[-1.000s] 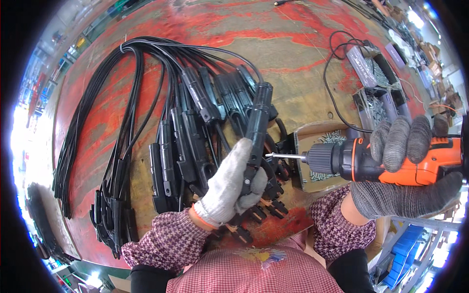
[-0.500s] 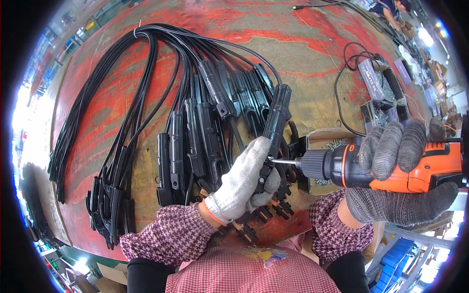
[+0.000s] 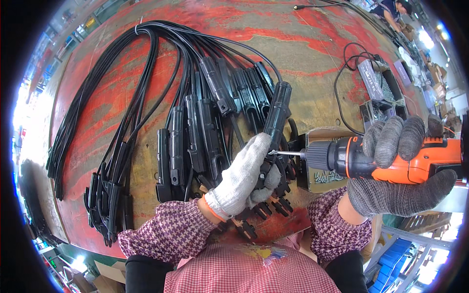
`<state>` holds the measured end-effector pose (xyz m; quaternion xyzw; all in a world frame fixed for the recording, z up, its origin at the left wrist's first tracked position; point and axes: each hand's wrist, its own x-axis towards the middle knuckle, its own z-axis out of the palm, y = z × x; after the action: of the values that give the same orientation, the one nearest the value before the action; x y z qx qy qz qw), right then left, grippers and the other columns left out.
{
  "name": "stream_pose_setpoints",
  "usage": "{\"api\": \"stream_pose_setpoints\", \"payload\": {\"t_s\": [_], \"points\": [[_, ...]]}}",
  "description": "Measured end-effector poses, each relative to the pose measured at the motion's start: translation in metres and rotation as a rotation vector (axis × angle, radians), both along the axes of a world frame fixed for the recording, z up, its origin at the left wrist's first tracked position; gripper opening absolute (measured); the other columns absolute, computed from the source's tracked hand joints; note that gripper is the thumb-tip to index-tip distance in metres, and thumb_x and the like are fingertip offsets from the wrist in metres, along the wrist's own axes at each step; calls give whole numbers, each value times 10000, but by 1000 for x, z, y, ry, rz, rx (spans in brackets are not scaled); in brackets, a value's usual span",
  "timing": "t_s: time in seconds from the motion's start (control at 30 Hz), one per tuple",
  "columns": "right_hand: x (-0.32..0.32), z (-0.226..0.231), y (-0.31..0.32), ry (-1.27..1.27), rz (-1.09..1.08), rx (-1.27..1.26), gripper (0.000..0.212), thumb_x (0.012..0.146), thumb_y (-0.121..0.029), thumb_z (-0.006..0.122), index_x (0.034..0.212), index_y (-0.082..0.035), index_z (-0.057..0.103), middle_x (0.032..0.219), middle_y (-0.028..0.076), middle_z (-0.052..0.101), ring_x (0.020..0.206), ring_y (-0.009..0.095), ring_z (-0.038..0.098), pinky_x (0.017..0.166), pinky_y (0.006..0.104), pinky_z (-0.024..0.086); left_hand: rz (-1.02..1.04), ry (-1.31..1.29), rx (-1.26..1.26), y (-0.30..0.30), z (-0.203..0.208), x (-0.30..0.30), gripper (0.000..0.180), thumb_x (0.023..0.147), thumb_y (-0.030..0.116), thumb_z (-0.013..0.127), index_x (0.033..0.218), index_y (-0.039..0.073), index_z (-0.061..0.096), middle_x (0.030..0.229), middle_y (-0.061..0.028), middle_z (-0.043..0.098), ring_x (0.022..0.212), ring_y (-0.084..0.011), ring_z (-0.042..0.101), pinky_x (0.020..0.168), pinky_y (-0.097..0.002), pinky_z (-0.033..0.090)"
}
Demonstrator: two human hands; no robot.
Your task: The person fastens screws onto black plastic cable housing units on a production table using an electric screwdriver.
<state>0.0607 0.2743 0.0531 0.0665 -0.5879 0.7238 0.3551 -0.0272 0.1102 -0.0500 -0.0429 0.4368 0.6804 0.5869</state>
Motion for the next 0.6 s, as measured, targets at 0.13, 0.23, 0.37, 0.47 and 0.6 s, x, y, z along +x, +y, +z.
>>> {"api": "stream_pose_setpoints", "payload": {"t_s": [0.13,0.23,0.37,0.47,0.6], "points": [[-3,-2,-3,40,6,-13,556,866,-482,585,1186,-35,505,797,62,558,610,178,598,520,298,497,14,23,-3,0,1,1,392,986,504,414,935,129,516,576,-23,480,357,-99,330,311,-235,214],[-5,-2,-5,72,12,-21,558,866,-485,584,1180,-29,509,796,64,558,610,177,598,514,297,494,17,18,-3,0,0,0,392,986,502,415,939,127,520,576,-23,481,357,-100,335,310,-233,215],[-8,-2,-7,112,21,-32,561,867,-489,582,1171,-23,515,794,67,558,609,176,599,506,295,490,9,2,-20,-1,2,-1,393,986,503,413,944,129,525,575,-20,480,359,-101,341,311,-231,218],[-10,0,-7,141,33,-38,563,867,-491,581,1164,-17,519,792,69,558,608,176,599,500,293,488,16,14,-39,1,3,1,396,984,508,414,940,131,526,572,-17,474,361,-100,340,312,-230,218],[-21,0,3,132,258,-25,572,880,-454,562,1222,2,509,784,92,548,583,188,594,440,301,465,16,28,1,0,-1,1,405,974,519,431,937,127,525,583,-16,477,365,-97,335,317,-225,214]]}}
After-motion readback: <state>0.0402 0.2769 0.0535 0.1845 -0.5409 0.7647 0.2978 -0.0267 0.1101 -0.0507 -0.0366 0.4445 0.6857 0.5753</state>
